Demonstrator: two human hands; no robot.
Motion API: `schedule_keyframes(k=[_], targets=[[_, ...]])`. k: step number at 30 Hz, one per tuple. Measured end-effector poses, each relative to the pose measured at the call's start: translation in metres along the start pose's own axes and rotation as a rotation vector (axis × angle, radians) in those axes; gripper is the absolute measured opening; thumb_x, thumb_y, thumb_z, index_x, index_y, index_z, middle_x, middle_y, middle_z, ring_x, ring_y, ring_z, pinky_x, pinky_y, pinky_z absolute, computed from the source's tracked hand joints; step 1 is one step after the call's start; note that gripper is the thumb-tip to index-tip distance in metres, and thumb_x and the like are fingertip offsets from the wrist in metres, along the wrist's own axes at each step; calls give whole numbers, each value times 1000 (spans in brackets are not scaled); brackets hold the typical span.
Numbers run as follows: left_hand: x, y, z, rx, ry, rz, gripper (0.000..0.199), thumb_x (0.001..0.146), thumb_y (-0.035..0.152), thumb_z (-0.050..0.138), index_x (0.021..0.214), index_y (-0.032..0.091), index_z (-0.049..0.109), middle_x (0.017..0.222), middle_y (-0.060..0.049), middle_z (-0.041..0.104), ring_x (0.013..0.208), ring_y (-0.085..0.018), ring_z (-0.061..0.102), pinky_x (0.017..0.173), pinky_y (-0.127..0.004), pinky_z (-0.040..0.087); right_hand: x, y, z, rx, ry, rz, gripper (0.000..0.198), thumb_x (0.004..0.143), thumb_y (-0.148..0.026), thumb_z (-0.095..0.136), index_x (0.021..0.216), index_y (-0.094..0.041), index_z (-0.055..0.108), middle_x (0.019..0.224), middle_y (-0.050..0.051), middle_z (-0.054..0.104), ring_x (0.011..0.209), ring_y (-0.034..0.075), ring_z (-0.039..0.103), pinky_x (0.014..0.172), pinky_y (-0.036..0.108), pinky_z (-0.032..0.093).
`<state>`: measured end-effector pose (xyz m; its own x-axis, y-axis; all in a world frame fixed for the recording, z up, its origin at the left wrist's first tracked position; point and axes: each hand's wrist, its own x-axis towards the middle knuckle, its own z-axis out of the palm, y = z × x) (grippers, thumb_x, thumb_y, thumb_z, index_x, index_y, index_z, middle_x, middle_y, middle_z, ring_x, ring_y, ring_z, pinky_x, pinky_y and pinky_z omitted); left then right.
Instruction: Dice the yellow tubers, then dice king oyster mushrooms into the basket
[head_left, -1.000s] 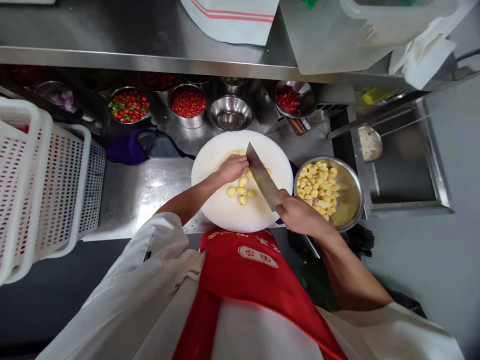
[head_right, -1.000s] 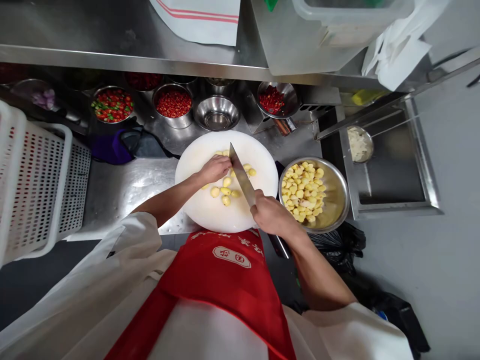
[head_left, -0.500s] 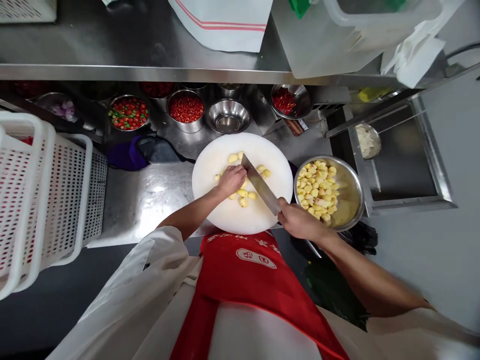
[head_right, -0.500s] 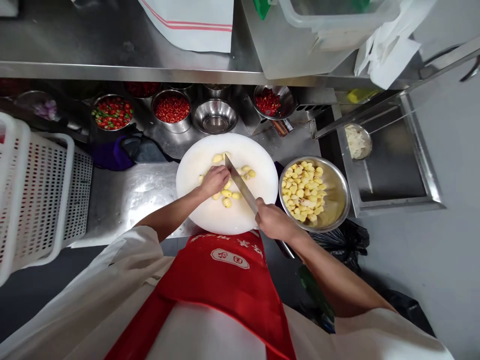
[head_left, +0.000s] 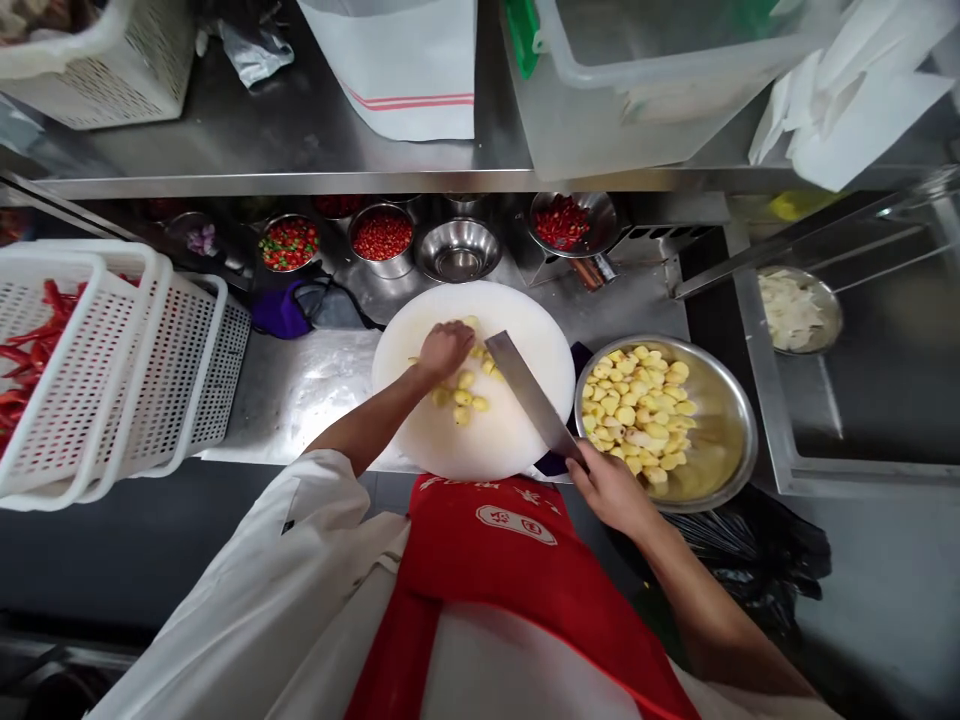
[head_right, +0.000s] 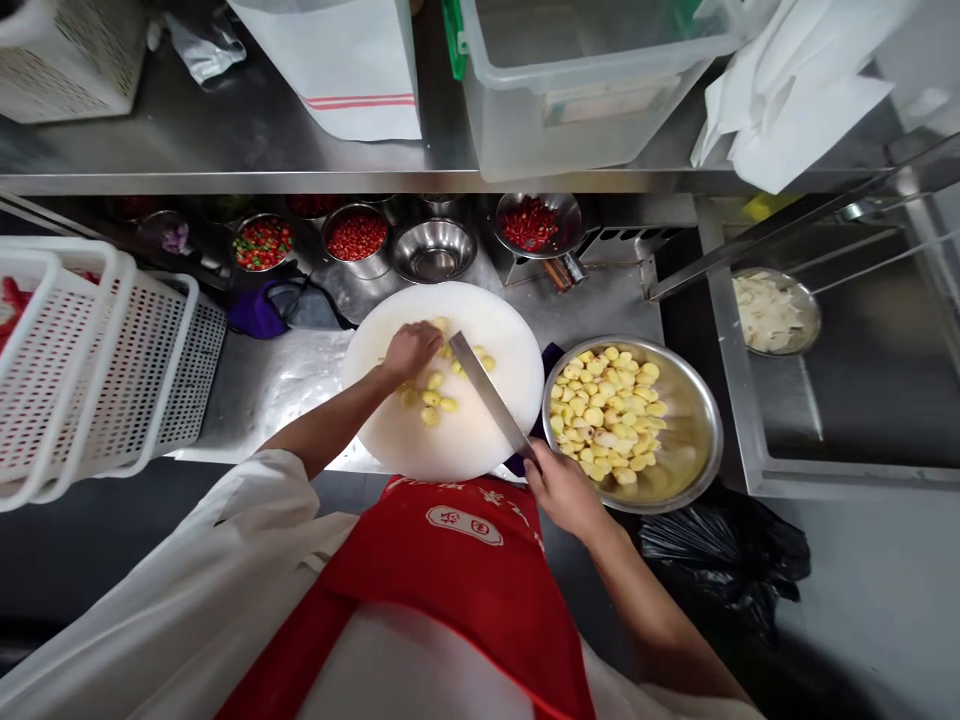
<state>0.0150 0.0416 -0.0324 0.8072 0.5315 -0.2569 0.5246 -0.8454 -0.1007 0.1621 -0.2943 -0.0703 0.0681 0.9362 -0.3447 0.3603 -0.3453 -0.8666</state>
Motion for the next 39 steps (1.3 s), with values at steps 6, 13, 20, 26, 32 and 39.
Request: schedule_keyframes(k=[6,13,20,26,32,39], targets=[[57,-13,-19,22,-354,137,49,71,5,57,115,23,68,126,-9,60,106,-26,59,91,-38,47,-28,38,-10,10,-157,-63,37,98,-32,30,123,-18,53,104,11,68,99,28,62,83,38,45],[-1,43,-25,-177,39,-36,46,83,24,60,127,16,56,115,-11,63,104,-22,60,93,-34,49,0,58,-6,63,-139,-11,39,96,-37,33,120,-14,55,109,14,67,102,27,63,87,37,46],[-97,92,34,-141,7,9,25,87,12,49,106,18,64,126,-12,61,112,-23,56,94,-38,48,-5,63,-22,-4,-147,-39,33,97,-38,33,113,-18,54,102,12,68,97,27,64,83,36,46],[-99,86,36,-197,5,34,24,97,26,44,107,20,65,115,-10,65,105,-20,58,93,-35,49,-11,46,-37,-233,-211,-171,31,99,-28,29,118,-17,51,103,13,67,94,28,63,76,35,42],[-96,87,36,-239,11,64,26,99,27,42,108,19,64,118,-10,65,108,-19,58,94,-35,50,4,32,-43,-341,-342,-170,22,97,-23,32,109,-15,48,90,12,67,83,25,64,68,31,36],[-103,80,29,-222,0,93,24,97,28,46,109,19,64,119,-10,64,108,-19,59,93,-35,48,21,39,0,-222,-197,-82,27,99,-28,30,110,-14,49,86,11,67,84,25,64,72,32,37]])
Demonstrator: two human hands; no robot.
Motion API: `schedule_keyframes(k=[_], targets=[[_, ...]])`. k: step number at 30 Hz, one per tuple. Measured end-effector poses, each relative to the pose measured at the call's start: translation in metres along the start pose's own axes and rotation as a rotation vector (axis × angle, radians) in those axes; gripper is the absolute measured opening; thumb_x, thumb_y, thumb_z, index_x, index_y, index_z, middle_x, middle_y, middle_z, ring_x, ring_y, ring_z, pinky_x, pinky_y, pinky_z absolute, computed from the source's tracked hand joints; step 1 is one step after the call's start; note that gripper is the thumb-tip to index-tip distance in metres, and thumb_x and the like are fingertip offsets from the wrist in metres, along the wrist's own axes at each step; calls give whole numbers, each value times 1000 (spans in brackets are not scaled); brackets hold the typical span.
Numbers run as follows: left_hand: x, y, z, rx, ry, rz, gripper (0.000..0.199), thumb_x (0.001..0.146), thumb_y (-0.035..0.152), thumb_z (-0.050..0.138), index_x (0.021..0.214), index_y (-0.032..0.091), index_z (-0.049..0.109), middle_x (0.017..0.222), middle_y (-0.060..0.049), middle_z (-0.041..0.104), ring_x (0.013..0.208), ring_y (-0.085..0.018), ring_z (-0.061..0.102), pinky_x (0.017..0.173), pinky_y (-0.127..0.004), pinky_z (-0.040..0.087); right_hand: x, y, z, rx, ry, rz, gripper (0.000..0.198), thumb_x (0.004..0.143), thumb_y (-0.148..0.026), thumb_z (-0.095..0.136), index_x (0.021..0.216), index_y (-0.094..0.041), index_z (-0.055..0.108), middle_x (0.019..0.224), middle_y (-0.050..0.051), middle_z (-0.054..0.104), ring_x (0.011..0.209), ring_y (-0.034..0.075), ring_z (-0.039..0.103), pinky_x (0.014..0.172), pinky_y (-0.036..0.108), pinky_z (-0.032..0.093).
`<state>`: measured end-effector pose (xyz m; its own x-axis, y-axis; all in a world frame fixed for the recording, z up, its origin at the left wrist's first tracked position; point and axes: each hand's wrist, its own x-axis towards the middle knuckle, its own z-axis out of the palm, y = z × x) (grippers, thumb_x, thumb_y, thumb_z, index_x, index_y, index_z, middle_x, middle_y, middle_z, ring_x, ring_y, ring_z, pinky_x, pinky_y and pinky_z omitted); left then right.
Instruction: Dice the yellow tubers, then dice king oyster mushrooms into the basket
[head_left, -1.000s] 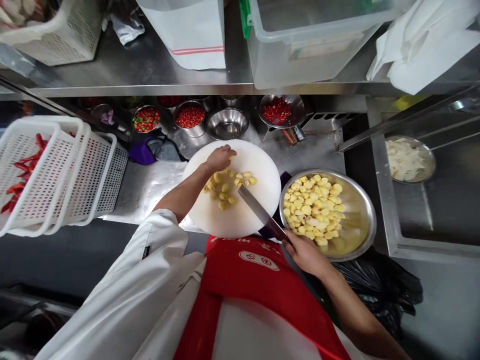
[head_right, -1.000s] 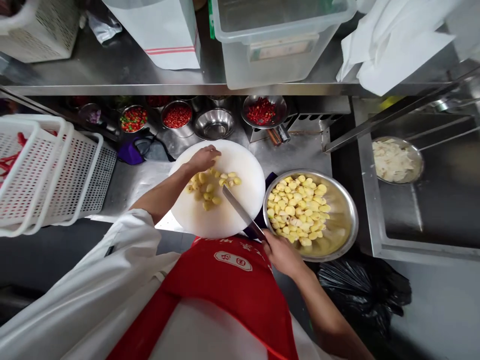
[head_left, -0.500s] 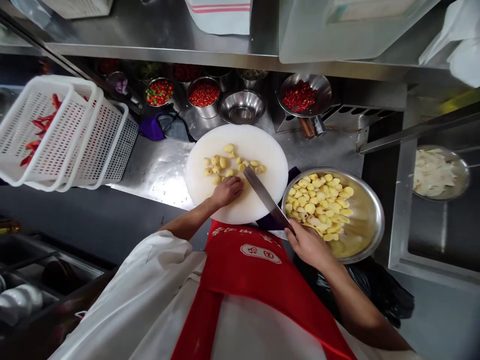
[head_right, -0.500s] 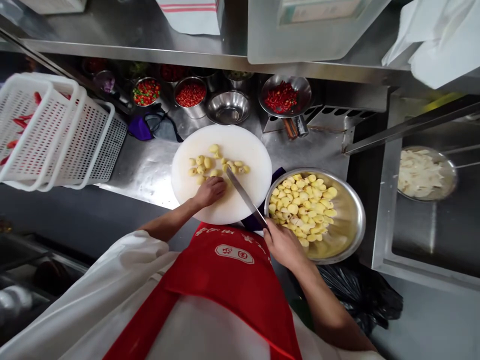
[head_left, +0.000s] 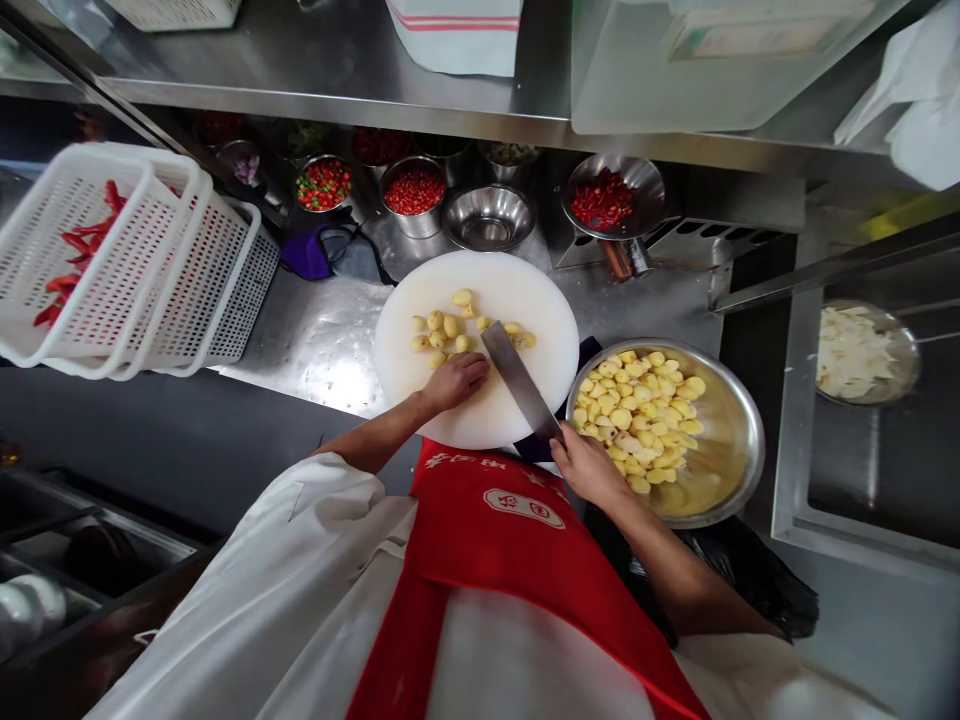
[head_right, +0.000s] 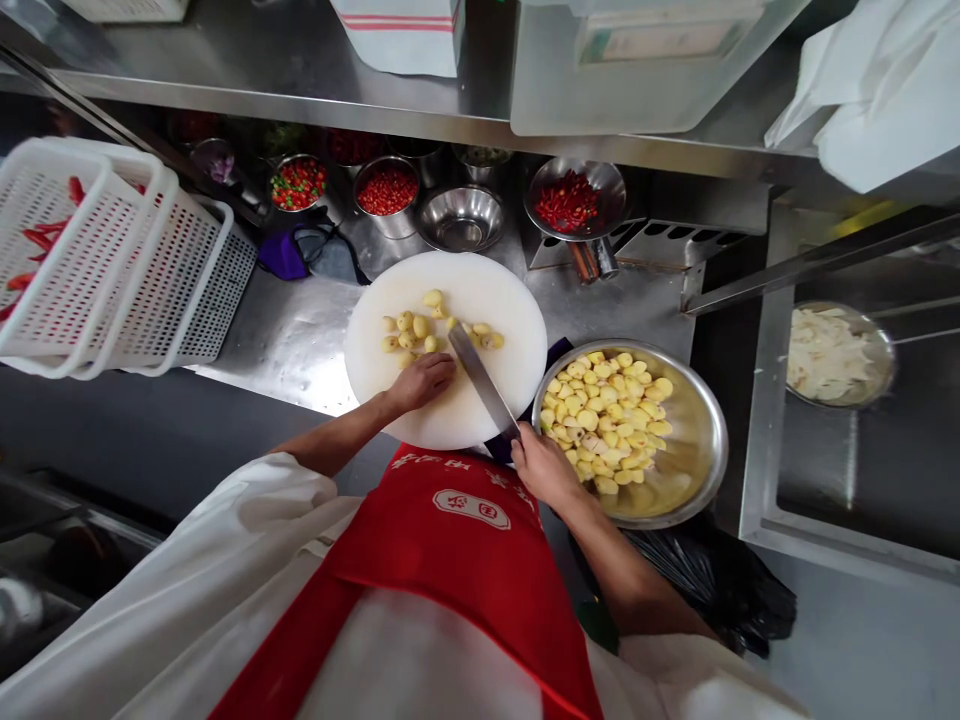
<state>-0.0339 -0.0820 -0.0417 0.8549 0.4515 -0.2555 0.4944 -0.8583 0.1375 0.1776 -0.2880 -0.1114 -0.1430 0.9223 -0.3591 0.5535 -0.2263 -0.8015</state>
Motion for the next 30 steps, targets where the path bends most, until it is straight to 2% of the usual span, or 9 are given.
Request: schedule_keyframes(k=[3,6,8,12,15,20,25,30], targets=[[-5,-7,-9,76,90,-122,22,93,30,51,108,19,64,116,-11,65,105,-22,59,90,-39,45,-15,4,7,84,56,18,32,98,-32,29,112,-14,51,88,12,68,84,26,64,73,34,40],[1,-19,-19,164,170,-299,20,91,29,53,104,20,65,108,-11,67,98,-25,59,85,-41,43,-36,3,1,86,-9,-6,32,97,-33,29,111,-17,53,88,10,68,84,27,64,73,34,41],[12,-27,-25,197,139,-328,17,90,27,53,100,20,66,101,-10,67,94,-26,59,82,-41,42,-50,2,-5,68,-71,-32,31,98,-32,28,109,-18,53,91,10,68,87,27,64,74,34,41],[29,-36,-32,232,23,-246,12,86,24,55,90,20,66,93,-9,67,89,-26,60,81,-42,41,-67,4,-9,28,-145,-60,29,98,-29,27,104,-19,54,93,11,67,90,28,64,77,36,42],[32,-35,-33,218,-17,-216,13,85,20,55,91,19,66,94,-9,67,89,-26,62,80,-41,42,-66,7,-6,66,-171,-35,28,97,-28,28,105,-19,53,94,10,67,93,28,64,78,36,42],[22,-25,-25,106,-69,-101,16,90,21,51,98,19,65,103,-8,67,94,-22,62,83,-36,46,-41,-2,2,76,-74,99,27,98,-31,32,107,-18,53,93,10,69,90,27,65,77,34,41],[12,-18,-9,-1,-6,-20,24,98,25,42,98,17,65,109,-8,66,96,-18,60,86,-31,48,-27,-21,-8,10,-5,46,27,100,-29,31,112,-16,51,90,9,69,85,25,65,72,32,37],[8,-20,-3,-23,26,8,26,98,24,42,95,17,67,103,-8,67,96,-20,59,84,-32,49,-23,-29,-28,-100,-68,-28,18,98,-22,33,101,-16,50,84,9,67,78,24,64,65,32,31]])
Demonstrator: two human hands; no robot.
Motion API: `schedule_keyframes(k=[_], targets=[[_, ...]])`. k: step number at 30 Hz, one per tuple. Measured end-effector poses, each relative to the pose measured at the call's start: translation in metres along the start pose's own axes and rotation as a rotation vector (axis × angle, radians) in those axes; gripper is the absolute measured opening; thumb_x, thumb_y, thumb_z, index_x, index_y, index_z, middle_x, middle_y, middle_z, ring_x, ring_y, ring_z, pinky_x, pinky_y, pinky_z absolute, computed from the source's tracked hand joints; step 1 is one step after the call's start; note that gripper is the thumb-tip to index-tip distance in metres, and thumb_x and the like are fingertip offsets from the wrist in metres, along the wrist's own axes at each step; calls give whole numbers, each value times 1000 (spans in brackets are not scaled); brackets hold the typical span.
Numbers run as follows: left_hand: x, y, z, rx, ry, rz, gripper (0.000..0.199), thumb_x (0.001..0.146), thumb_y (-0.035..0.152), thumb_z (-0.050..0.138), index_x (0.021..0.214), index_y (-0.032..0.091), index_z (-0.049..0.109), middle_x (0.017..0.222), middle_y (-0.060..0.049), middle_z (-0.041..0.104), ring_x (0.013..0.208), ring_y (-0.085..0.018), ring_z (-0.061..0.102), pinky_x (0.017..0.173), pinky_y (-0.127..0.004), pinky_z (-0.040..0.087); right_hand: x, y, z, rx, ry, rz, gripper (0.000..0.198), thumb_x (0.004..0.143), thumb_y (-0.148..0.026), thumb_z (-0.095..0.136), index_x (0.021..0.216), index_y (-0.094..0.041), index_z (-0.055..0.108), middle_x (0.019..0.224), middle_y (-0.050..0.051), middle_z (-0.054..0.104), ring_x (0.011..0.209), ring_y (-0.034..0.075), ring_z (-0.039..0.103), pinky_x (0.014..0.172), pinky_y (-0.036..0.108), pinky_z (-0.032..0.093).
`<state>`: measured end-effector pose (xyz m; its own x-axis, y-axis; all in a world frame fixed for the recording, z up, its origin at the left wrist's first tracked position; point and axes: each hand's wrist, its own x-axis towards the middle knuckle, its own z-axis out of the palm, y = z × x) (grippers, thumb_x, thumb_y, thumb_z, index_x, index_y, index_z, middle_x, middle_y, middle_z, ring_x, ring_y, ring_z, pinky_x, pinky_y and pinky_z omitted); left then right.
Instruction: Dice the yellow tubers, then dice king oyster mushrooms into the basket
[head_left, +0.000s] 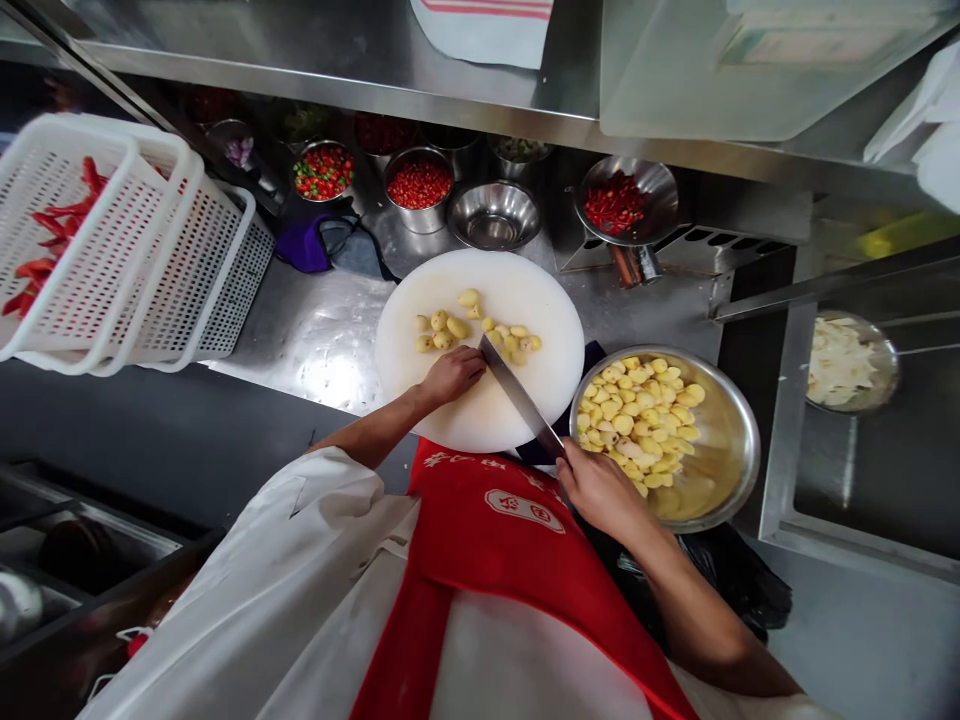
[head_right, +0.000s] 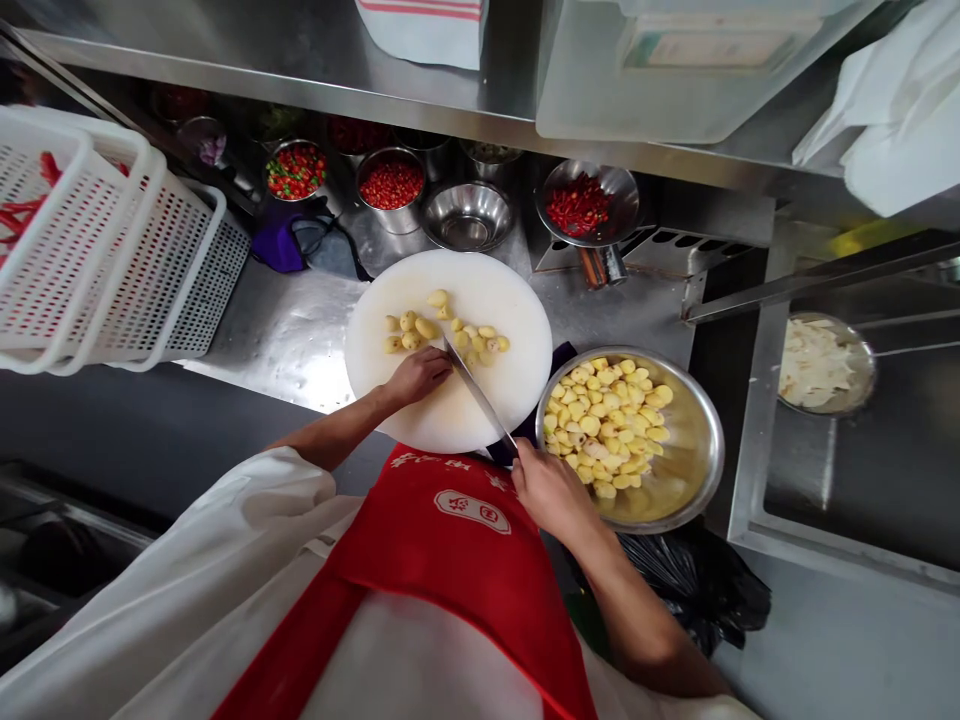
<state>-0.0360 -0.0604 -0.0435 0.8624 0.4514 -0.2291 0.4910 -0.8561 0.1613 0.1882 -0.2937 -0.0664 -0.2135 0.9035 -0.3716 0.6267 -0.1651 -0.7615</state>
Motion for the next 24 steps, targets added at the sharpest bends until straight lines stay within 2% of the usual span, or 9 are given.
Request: schedule_keyframes(k=[4,8,12,15,18,21,24], targets=[[1,-2,-3,-36,-15,-8,25,97,23,43,93,17,68,101,-8,68,94,-20,61,82,-33,51,21,-4,5,-47,-45,3,15,97,-20,35,101,-16,49,81,9,67,76,23,64,63,32,29],[0,-4,-9,-79,-23,8,26,97,20,41,96,17,67,106,-9,68,97,-19,62,82,-32,51,42,-5,24,-8,42,41,18,99,-23,34,105,-16,49,84,9,68,79,23,64,66,31,33],[-11,-3,-23,-75,19,-26,23,96,24,45,101,16,67,109,-9,68,100,-20,62,88,-34,49,25,6,31,111,121,43,23,99,-30,32,103,-18,50,84,8,67,81,24,64,70,31,37],[-25,3,-30,50,-15,-13,20,93,30,53,102,19,68,107,-8,69,98,-22,61,89,-39,44,-5,16,27,129,52,40,23,97,-31,32,101,-19,52,83,8,67,82,24,64,69,31,37],[-37,11,-26,164,-38,-2,20,94,29,52,103,21,68,103,-7,70,95,-23,59,84,-40,42,-24,21,25,112,-40,36,23,97,-28,33,102,-21,54,85,6,67,82,23,64,69,30,37],[-44,16,-14,168,12,-13,21,95,27,49,104,20,67,106,-7,70,94,-21,60,83,-39,43,-21,21,29,104,-72,33,24,97,-26,33,105,-21,56,85,6,68,82,22,64,69,30,36],[-44,20,0,127,75,-19,20,97,24,47,102,18,66,108,-7,70,93,-19,62,83,-36,44,-4,16,36,125,-26,43,24,98,-27,35,105,-19,56,89,7,69,85,22,65,71,29,37]])
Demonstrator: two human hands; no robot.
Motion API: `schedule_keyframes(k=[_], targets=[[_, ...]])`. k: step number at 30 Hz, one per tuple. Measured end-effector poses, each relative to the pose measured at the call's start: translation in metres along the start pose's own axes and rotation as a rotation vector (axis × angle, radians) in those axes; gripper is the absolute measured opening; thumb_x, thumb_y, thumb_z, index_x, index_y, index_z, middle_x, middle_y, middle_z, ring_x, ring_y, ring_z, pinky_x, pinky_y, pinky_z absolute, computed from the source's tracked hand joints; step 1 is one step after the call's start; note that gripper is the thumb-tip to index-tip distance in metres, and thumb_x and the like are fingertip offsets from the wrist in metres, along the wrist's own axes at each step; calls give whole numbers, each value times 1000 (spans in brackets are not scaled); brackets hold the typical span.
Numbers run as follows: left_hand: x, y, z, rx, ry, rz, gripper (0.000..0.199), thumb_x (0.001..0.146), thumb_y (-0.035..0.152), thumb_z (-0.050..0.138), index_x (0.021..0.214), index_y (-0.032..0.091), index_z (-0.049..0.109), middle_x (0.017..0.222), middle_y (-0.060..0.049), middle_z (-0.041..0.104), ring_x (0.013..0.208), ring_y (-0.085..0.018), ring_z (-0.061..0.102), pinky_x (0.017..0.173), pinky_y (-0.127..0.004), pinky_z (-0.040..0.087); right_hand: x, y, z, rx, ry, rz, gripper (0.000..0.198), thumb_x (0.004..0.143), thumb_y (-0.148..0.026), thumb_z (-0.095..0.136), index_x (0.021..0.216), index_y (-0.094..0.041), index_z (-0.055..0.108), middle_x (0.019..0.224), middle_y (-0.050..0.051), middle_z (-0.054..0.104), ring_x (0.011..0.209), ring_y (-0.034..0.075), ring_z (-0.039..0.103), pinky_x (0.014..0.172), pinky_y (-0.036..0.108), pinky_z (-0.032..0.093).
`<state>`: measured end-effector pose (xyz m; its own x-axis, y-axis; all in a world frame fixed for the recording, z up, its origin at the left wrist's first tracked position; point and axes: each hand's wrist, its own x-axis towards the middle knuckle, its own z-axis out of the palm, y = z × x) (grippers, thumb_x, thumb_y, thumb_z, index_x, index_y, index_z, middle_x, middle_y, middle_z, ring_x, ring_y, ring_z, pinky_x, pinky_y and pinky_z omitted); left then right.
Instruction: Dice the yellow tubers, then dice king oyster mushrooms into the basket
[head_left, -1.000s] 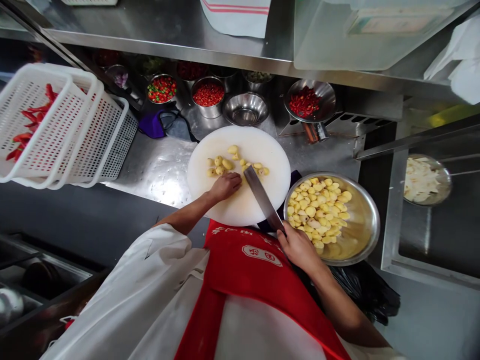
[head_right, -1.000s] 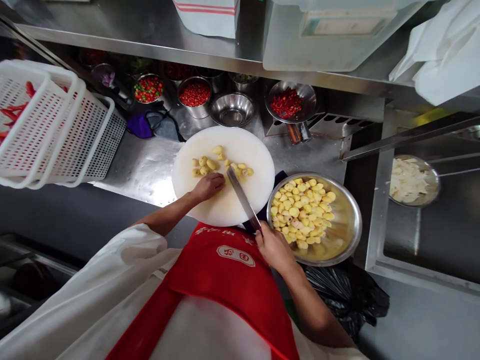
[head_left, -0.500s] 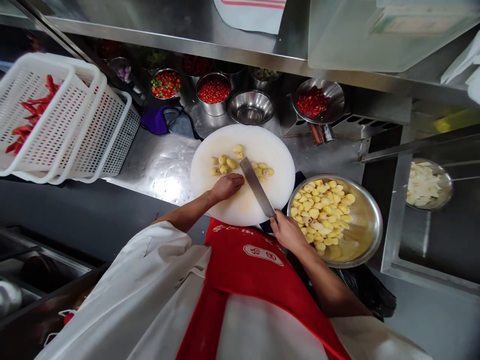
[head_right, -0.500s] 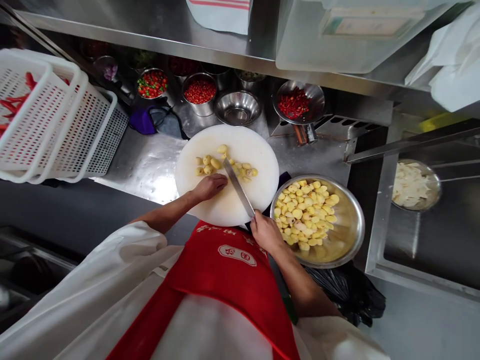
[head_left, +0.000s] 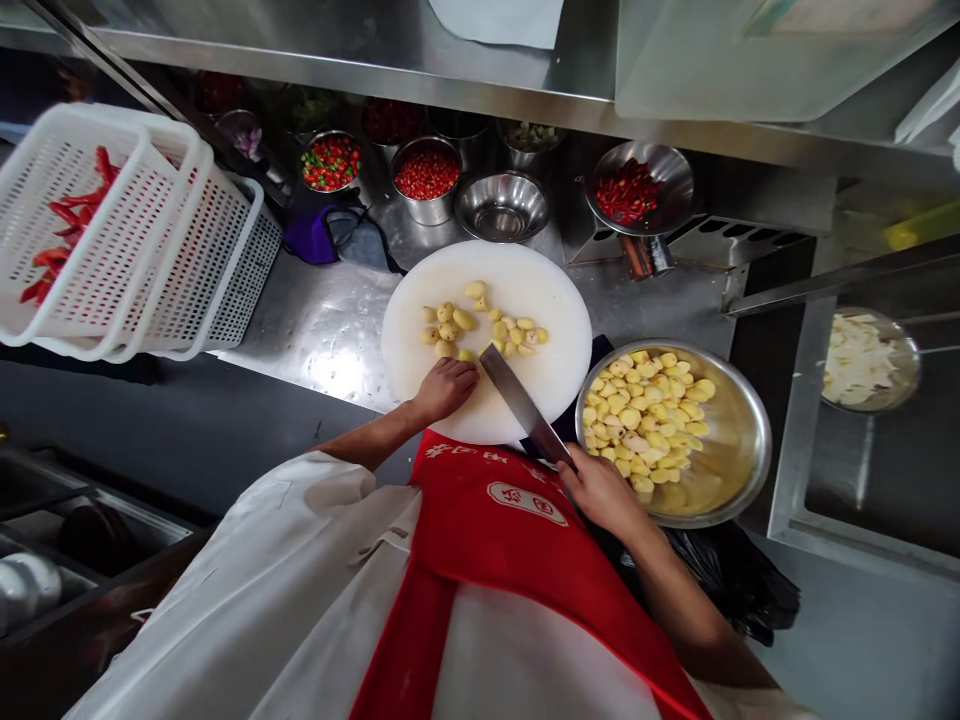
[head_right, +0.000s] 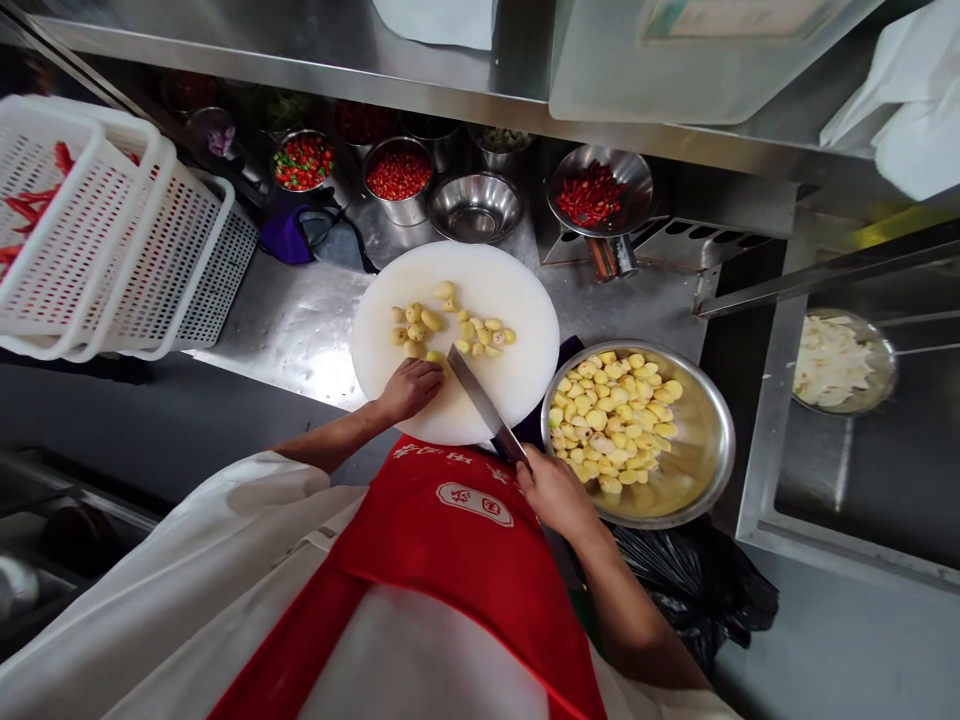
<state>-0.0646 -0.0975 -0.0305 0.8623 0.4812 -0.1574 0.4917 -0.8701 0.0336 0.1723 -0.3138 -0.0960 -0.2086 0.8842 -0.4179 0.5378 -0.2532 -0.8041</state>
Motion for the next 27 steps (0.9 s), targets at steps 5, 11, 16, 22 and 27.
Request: schedule_keyframes(k=[5,11,16,22,27], targets=[[10,11,19,-55,78,-2,21,99,25,44,100,17,64,107,-7,70,94,-18,63,84,-34,46,6,-11,-1,-48,68,27,24,98,-27,35,107,-18,55,90,8,70,85,23,65,71,30,37],[16,15,26,-45,89,9,20,98,27,45,97,18,63,104,-7,70,91,-19,62,83,-36,45,-25,-12,-19,-139,27,-1,24,98,-24,34,109,-18,54,92,8,69,84,25,66,69,32,35],[13,12,30,-62,91,30,20,98,26,45,96,18,63,104,-7,69,91,-18,61,83,-35,45,-25,-11,-26,-171,-42,-17,18,98,-22,34,101,-18,52,90,9,68,85,25,66,67,32,33],[12,14,30,-80,56,26,24,98,25,43,101,19,66,108,-8,69,93,-18,61,85,-37,45,13,-17,-1,-165,-8,-6,20,98,-20,33,104,-15,51,86,10,69,80,24,66,67,32,33],[9,7,10,-56,80,-76,22,94,22,49,107,19,66,113,-8,68,102,-22,58,87,-40,44,4,-5,10,0,111,10,29,99,-31,30,109,-16,53,93,10,69,89,25,65,77,33,41]])
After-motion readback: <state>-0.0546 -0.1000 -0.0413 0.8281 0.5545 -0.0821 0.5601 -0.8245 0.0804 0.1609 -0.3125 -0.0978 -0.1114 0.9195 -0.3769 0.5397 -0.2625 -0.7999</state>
